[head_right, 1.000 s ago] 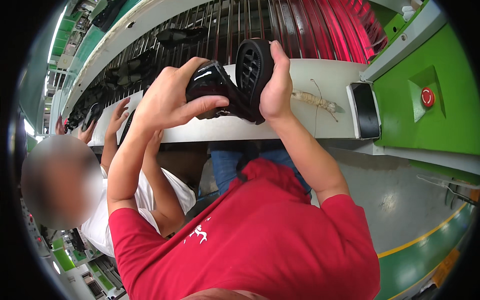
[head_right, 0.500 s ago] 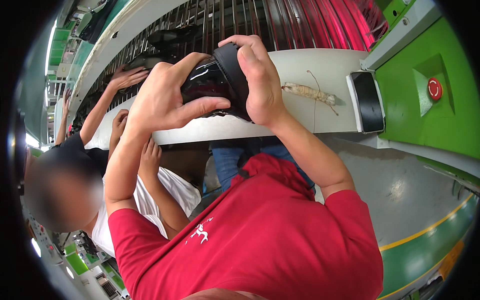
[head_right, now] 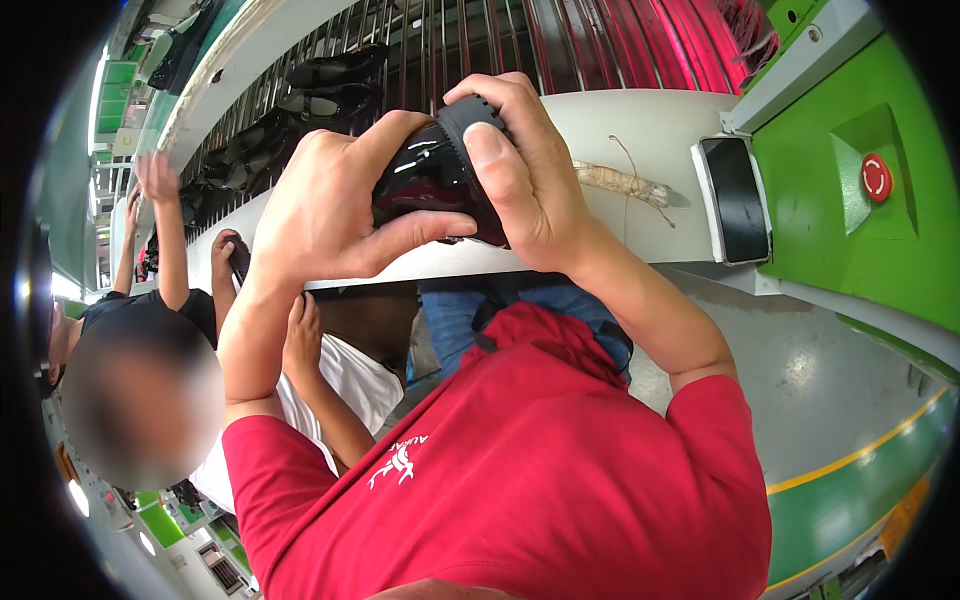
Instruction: The recorder is assembling and inspecting shoes on a conveyor belt in a factory setting.
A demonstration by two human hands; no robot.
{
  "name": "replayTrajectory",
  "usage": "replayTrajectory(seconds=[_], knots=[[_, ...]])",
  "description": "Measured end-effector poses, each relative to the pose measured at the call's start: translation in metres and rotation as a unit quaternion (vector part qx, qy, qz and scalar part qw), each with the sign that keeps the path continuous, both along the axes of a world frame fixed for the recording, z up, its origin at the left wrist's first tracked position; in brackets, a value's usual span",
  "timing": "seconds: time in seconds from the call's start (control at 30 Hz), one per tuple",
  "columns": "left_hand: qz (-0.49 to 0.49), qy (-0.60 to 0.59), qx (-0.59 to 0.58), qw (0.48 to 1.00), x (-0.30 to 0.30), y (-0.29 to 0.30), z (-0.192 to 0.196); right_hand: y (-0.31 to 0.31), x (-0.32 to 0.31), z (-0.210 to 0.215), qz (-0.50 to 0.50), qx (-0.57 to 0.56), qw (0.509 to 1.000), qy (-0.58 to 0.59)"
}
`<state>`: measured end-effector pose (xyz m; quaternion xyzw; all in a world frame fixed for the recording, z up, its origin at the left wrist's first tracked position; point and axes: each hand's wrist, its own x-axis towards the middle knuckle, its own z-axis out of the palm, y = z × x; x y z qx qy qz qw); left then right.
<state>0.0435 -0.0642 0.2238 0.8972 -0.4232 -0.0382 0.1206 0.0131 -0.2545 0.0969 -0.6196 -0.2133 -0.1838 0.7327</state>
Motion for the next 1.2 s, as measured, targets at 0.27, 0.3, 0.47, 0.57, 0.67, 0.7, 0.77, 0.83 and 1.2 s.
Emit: replayTrajectory(seconds=[0.27, 0.3, 0.47, 0.57, 0.67, 0.7, 0.77, 0.83, 1.2], knots=[[-0.006, -0.044, -0.008, 0.999, -0.026, 0.002, -0.007, -0.008, -0.022, -0.008, 0.0, -0.038, 0.998, -0.047], [0.0, -0.043, -0.011, 0.999, -0.031, 0.004, -0.013, -0.01, -0.025, -0.01, 0.006, -0.042, 0.998, -0.046], [0.013, -0.061, -0.363, 0.93, -0.061, 0.003, -0.076, -0.011, -0.038, -0.021, 0.044, -0.003, 0.997, -0.063], [0.013, -0.05, -0.494, 0.868, -0.075, -0.003, -0.1, -0.001, -0.048, -0.025, 0.058, 0.025, 0.995, -0.077], [0.021, -0.064, -0.531, 0.845, -0.085, -0.006, -0.11, 0.009, -0.049, -0.034, 0.026, 0.083, 0.984, -0.158], [0.025, -0.057, -0.537, 0.841, -0.086, -0.006, -0.111, 0.013, -0.049, -0.038, 0.027, 0.076, 0.985, -0.151], [-0.005, -0.085, -0.523, 0.848, -0.088, -0.006, -0.111, 0.017, -0.051, -0.045, -0.005, 0.099, 0.97, -0.223], [0.006, -0.097, -0.521, 0.848, -0.092, -0.006, -0.113, 0.018, -0.055, -0.042, -0.007, 0.103, 0.97, -0.222], [0.011, -0.086, -0.58, 0.81, -0.09, 0.005, -0.119, 0.022, -0.054, -0.022, -0.049, -0.057, 0.96, -0.27]])
